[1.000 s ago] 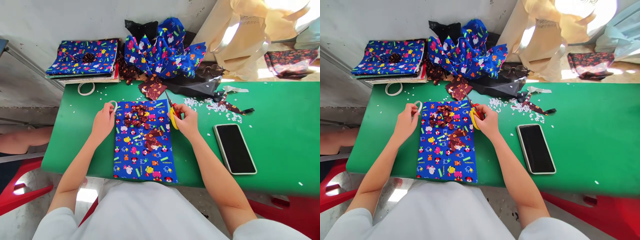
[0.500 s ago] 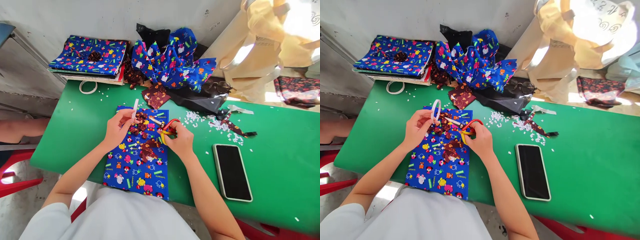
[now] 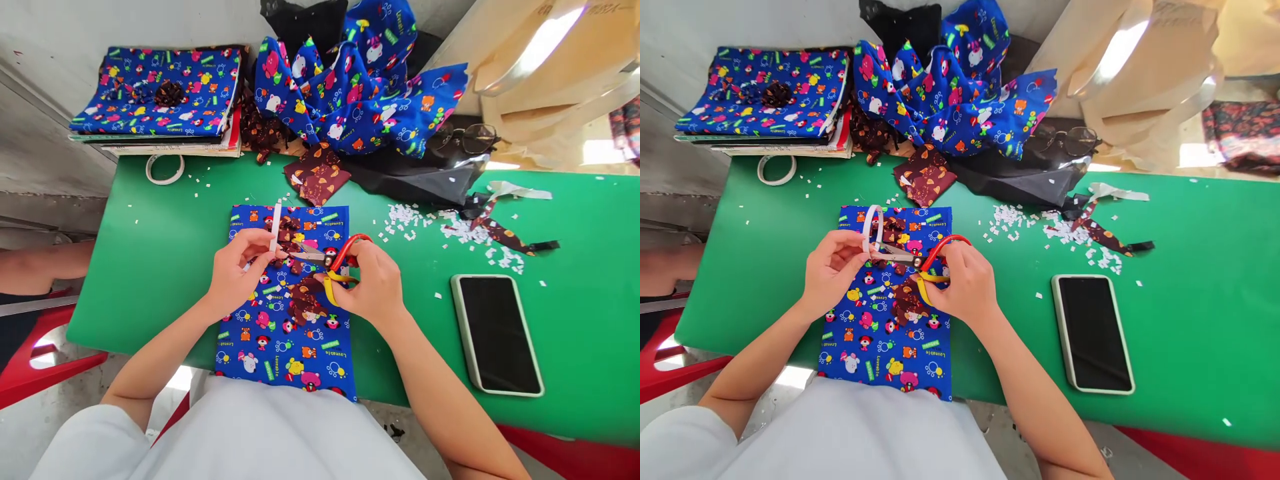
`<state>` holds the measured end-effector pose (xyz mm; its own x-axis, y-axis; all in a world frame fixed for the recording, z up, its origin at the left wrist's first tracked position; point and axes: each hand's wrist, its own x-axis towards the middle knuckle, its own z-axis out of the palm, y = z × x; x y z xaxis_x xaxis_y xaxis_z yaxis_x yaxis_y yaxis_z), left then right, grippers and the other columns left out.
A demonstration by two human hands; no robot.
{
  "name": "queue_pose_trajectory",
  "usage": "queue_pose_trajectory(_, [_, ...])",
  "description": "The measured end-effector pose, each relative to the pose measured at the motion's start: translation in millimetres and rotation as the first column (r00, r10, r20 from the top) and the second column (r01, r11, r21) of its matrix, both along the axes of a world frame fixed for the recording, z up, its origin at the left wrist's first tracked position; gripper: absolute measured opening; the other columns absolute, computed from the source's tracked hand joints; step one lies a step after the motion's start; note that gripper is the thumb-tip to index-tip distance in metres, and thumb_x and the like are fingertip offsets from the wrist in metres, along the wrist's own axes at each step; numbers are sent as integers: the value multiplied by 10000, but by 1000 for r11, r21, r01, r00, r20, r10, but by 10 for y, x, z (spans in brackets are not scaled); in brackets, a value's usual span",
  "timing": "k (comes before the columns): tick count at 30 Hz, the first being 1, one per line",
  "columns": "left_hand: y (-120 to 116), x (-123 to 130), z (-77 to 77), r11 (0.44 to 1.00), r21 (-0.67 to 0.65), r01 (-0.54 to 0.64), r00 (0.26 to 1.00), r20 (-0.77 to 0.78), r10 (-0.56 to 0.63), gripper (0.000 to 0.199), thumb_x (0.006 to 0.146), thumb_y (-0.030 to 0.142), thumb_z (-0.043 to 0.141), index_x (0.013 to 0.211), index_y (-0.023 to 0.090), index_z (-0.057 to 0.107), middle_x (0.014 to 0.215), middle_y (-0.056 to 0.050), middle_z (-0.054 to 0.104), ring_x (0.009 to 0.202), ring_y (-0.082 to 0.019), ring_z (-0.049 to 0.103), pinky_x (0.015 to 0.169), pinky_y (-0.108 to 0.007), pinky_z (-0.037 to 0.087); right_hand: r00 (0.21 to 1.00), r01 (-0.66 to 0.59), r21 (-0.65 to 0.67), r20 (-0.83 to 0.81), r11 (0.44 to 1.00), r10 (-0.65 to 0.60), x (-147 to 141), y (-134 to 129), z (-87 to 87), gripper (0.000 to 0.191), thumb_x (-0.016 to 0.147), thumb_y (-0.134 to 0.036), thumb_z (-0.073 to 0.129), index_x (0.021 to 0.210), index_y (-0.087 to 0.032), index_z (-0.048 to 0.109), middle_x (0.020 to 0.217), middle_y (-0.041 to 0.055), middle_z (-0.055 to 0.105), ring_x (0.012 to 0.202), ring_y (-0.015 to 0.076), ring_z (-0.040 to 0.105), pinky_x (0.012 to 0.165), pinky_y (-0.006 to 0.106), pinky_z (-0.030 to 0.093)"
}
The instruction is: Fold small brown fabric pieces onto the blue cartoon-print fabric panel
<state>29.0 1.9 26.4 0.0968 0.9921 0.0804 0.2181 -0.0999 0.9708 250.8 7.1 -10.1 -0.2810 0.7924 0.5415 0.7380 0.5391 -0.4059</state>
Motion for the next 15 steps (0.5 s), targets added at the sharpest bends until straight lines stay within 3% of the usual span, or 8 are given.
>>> queue_pose_trajectory(7, [-35, 22, -20, 995, 20, 93, 996, -5, -93, 133, 860, 170, 550, 974, 239, 543, 908, 2, 648, 832, -144, 701, 813, -286, 564, 997, 0, 31, 81, 1000, -2, -8, 32, -37, 198, 722, -337, 607, 817, -215, 484, 645, 15, 517, 589, 175, 472, 528, 291, 382])
queue_pose_trajectory(15, [-35, 24, -18, 998, 16, 64, 997, -48, -63, 73, 862, 262, 554, 927, 233, 536, 905, -16, 631, 805, -159, 696, 783, -306, 575, 989, -7, 50, 149, 999, 0, 36, 48, -35, 173, 767, -382, 595, 804, -218, 557, 668, 30, 554, 622, 177, 501, 583, 303, 411])
